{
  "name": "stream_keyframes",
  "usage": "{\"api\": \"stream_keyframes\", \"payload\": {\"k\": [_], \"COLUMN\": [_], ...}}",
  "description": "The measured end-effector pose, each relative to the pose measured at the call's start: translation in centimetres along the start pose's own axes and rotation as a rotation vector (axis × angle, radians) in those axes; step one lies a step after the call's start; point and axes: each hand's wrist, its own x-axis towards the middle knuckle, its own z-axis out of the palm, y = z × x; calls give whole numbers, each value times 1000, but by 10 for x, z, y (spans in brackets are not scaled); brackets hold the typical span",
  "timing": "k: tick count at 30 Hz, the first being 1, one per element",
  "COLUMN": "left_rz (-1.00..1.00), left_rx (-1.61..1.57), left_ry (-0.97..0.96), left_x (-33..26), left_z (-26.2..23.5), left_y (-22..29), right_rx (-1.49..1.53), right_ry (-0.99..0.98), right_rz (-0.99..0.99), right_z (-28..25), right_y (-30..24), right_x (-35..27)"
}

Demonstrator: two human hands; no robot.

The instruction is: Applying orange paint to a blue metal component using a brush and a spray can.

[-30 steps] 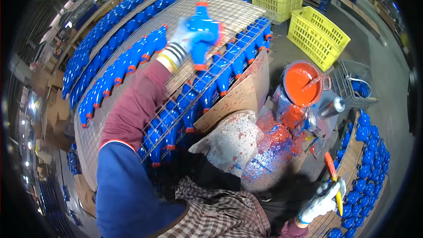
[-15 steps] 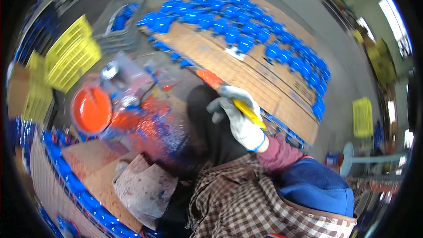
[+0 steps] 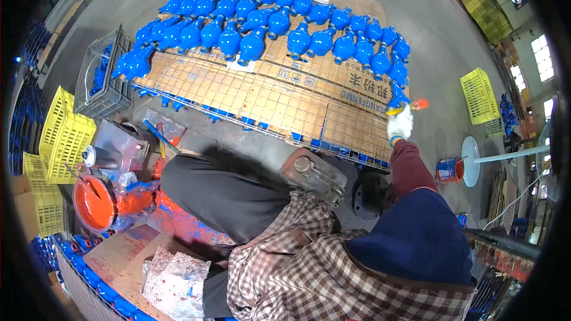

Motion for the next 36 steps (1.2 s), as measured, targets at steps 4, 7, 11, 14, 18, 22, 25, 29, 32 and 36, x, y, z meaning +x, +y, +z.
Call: {"api": "stream_keyframes", "payload": {"k": [4, 7, 11, 14, 18, 22, 25, 29, 32, 36], "left_rz": [33, 64, 120, 422, 382, -48, -1, -313, 483, -134], "left_rx": [-190, -366, -597, -500, -1002, -1082, -1166, -1870, -1856, -1850], "left_ry": [60, 26, -208, -420, -1026, -1911, -2036, -1944, -1131, -1266], "left_x": [-36, -64, -112, -180, -315, -402, -422, -413, -371, -309], "left_z": [-38, -53, -29, 2, 55, 90, 112, 134, 136, 115], "left_y": [16, 33, 90, 161, 250, 306, 332, 336, 298, 238], "right_rx": [60, 28, -6, 166, 588, 1219, 1548, 1881, 1907, 1931], "right_ry": [-138, -126, -91, -41, 8, -248, -555, -949, -1213, -1466], "right_rz": [-37, -119, -223, -287, -316, -117, 52, 266, 130, -41], "right_z": [29, 35, 17, -11, -62, -128, -185, -238, -265, -278], "right_y": [73, 85, 47, -5, -83, -174, -242, -315, -339, -368], "right_x": [10, 11, 19, 21, 1, -52, -111, -184, -243, -299]}}
